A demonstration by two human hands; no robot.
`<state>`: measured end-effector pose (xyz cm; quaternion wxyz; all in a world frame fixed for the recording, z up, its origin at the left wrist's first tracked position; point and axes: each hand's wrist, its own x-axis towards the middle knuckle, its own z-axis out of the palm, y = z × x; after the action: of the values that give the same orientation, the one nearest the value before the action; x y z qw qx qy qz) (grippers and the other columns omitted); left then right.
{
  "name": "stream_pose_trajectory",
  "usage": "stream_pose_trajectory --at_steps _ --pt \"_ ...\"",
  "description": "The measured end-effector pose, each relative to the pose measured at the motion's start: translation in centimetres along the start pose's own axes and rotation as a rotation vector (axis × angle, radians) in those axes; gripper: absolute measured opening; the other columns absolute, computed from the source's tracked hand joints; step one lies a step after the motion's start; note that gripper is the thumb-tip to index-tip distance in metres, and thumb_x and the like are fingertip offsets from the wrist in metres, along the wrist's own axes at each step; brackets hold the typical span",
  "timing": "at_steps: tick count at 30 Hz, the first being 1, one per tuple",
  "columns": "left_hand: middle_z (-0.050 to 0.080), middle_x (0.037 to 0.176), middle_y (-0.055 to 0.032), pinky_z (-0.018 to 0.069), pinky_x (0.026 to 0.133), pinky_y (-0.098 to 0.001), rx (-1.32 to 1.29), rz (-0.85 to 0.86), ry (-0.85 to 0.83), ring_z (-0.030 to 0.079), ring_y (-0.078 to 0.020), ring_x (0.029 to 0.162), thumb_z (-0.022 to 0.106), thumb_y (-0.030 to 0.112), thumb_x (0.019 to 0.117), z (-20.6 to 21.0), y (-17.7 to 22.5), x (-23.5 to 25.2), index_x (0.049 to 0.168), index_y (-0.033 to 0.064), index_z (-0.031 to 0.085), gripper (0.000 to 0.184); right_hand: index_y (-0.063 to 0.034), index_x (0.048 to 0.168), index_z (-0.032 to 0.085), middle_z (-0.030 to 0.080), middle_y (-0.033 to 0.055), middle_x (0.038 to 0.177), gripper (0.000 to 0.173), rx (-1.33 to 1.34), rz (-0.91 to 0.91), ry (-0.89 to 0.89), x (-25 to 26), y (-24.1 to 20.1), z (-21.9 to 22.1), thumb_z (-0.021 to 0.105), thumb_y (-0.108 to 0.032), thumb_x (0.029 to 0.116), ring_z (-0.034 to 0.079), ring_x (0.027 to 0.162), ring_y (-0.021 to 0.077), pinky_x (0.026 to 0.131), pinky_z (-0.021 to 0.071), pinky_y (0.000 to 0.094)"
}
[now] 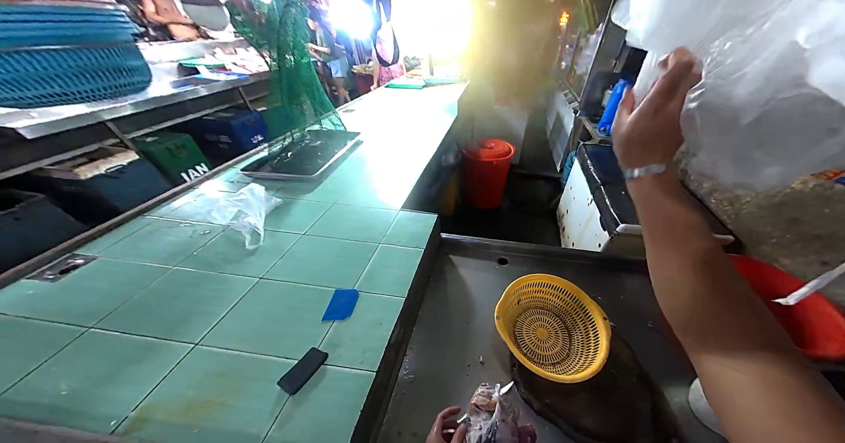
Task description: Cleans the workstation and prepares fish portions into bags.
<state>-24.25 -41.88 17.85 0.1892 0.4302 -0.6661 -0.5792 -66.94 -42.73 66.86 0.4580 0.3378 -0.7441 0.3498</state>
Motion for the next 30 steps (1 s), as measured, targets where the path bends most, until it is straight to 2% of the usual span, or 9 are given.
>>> stream_pose_trajectory --at_steps 2,4,7,9,14,18,23,28,30 --pt "0.072 0.101 -0.0115 0.0614 0.077 -0.0379 -0.078 0.126 0.077 0.072 -0.0182 0.084 0.071 0.015 0.0923 0.5 2.6 0.0 0.128 0.0035 0.064 0.038 0.0061 0.142 0.049 0.061 0.0317 0.131 0.046 -0.061 -0.048 -0.155 -7.8 -0.3 1.2 0.049 -0.020 0.1040 0.061 0.118 0.0486 0.099 0.0464 0.0645" --pt "0.070 0.106 -0.0090 0.0610 0.078 -0.0324 -0.089 0.361 0.212 0.070 -0.0142 0.091 0.078 0.015 0.0855 1.0 6.5 -0.6 0.122 0.0028 0.067 0.040 -0.0019 0.137 0.055 0.064 0.0267 0.122 0.036 0.072 -0.030 -0.700 -19.1 -2.0 1.0 0.045 -0.016 0.1048 0.061 0.115 0.0461 0.102 0.0429 0.0686" --pt "0.058 0.137 -0.0222 0.0497 0.106 -0.0445 -0.015 0.675 0.181 0.055 -0.0294 0.129 0.089 0.036 0.0741 0.7 13.0 -1.8 0.135 -0.0007 0.058 0.078 0.0032 0.120 0.064 0.069 0.0225 0.102 0.025 0.634 -0.069 -1.601 -32.9 -5.1 -3.0 0.054 -0.010 0.1024 0.068 0.095 0.0354 0.089 0.0548 0.0565" --pt "0.061 0.137 -0.0145 0.0514 0.106 -0.0411 0.016 0.701 -0.064 0.059 -0.0213 0.126 0.089 0.044 0.0746 0.3 14.9 -2.1 0.145 0.0038 0.050 0.090 0.0046 0.110 0.065 0.065 0.0170 0.091 0.017 1.029 -0.063 -1.840 -34.8 -6.1 -6.1 0.056 -0.007 0.1010 0.063 0.083 0.0255 0.079 0.0533 0.0460" --pt "0.072 0.085 -0.0036 0.0584 0.075 -0.0322 -0.068 0.294 -0.606 0.068 -0.0096 0.076 0.077 0.027 0.0916 -0.9 13.3 -2.0 0.103 0.0031 0.072 0.027 -0.0036 0.106 0.068 0.065 0.0032 0.086 0.017 1.066 0.089 -1.610 -28.0 0.0 -6.6 0.057 -0.013 0.0993 0.059 0.072 0.0084 0.067 0.0522 0.0289" --pt "0.068 0.123 -0.0063 0.0552 0.101 -0.0370 -0.208 0.229 -0.755 0.066 -0.0132 0.111 0.077 0.017 0.0903 -3.0 12.6 -1.4 0.138 0.0029 0.054 0.055 -0.0069 0.102 0.070 0.060 -0.0025 0.071 0.013 1.031 0.344 -1.574 -28.9 4.5 -4.4 0.063 -0.016 0.0964 0.054 0.059 0.0051 0.055 0.0476 0.0245" --pt "0.073 0.095 -0.0103 0.0630 0.078 -0.0380 -0.249 0.063 -0.111 0.073 -0.0183 0.083 0.078 0.009 0.0856 -0.8 14.1 -2.0 0.120 -0.0015 0.060 0.040 -0.0002 0.118 0.066 0.064 0.0186 0.108 0.039 0.601 0.362 -1.098 -32.2 5.4 -4.5 0.070 -0.032 0.0959 0.062 0.094 0.0280 0.085 0.0540 0.0458" --pt "0.068 0.115 -0.0155 0.0606 0.091 -0.0399 -0.582 -0.007 -0.012 0.070 -0.0208 0.101 0.077 0.023 0.0878 4.5 15.1 -4.6 0.141 -0.0060 0.040 0.071 -0.0006 0.118 0.065 0.069 0.0071 0.097 0.044 1.148 0.361 -1.556 -38.4 -1.5 -9.3 0.073 -0.036 0.0931 0.067 0.084 0.0128 0.077 0.0591 0.0329" --pt "0.069 0.110 -0.0134 0.0603 0.088 -0.0407 -0.914 -0.086 0.005 0.070 -0.0210 0.098 0.054 0.026 0.1024 5.6 14.1 -6.3 0.140 0.0012 0.041 0.046 0.0016 0.102 0.066 0.066 0.0049 0.085 0.023 1.233 0.567 -1.529 -41.8 -0.6 -9.4 0.069 -0.019 0.0945 0.063 0.073 0.0100 0.069 0.0569 0.0302"
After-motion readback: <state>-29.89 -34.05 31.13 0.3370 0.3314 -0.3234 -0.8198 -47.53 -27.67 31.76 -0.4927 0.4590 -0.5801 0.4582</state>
